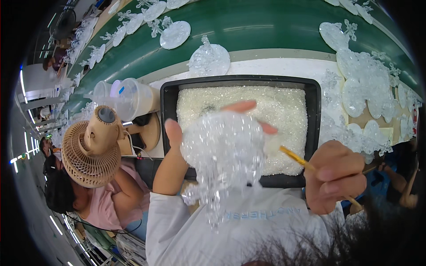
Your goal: Applying decorative white particles to clear ornament components using a brush and a tray of material.
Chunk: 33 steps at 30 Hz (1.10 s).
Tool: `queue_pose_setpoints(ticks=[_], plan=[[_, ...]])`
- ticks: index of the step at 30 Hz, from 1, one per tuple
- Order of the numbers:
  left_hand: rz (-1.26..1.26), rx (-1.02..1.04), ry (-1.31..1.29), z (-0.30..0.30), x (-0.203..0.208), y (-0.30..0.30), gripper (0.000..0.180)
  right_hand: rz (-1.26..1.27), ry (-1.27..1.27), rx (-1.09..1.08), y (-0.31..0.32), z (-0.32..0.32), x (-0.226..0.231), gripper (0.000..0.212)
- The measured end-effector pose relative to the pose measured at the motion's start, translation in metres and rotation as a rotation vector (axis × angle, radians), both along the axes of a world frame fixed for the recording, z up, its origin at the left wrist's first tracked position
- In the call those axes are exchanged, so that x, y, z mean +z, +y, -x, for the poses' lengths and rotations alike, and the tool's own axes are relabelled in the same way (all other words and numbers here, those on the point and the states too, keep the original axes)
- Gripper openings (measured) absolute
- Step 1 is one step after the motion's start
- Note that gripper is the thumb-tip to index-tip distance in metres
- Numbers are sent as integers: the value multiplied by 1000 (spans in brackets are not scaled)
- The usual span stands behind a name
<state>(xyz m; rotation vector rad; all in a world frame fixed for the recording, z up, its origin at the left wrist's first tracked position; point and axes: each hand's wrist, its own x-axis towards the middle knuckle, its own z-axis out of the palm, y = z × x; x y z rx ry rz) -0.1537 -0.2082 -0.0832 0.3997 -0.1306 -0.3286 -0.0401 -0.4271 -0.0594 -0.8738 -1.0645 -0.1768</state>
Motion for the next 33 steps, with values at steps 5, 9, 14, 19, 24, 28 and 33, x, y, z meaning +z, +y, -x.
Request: queue_pose_setpoints(ticks=[5, 9, 14, 19, 24, 28, 33], plan=[[187, 63, 245, -16, -4, 7, 126, -12, -46, -187, 4, 7, -8, 31], [282, 125, 228, -25, -19, 11, 116, 206, -291, -138, 9, 2, -2, 22], [248, 183, 127, -21, -22, 8, 117, 354, -304, -119, 19, 3, 8, 24], [11, 259, 59, -20, -11, 1, 119, 405, -310, -174, 28, 5, 9, 22], [-124, 264, 89, -20, -5, -4, 127, 407, -259, -222, 30, 6, 7, 22], [-168, 291, 107, -19, -3, -5, 126, 399, -246, -245, 28, 6, 7, 20], [-65, 241, 36, -20, -3, -4, 123, 397, -232, -195, 21, 6, 10, 22]])
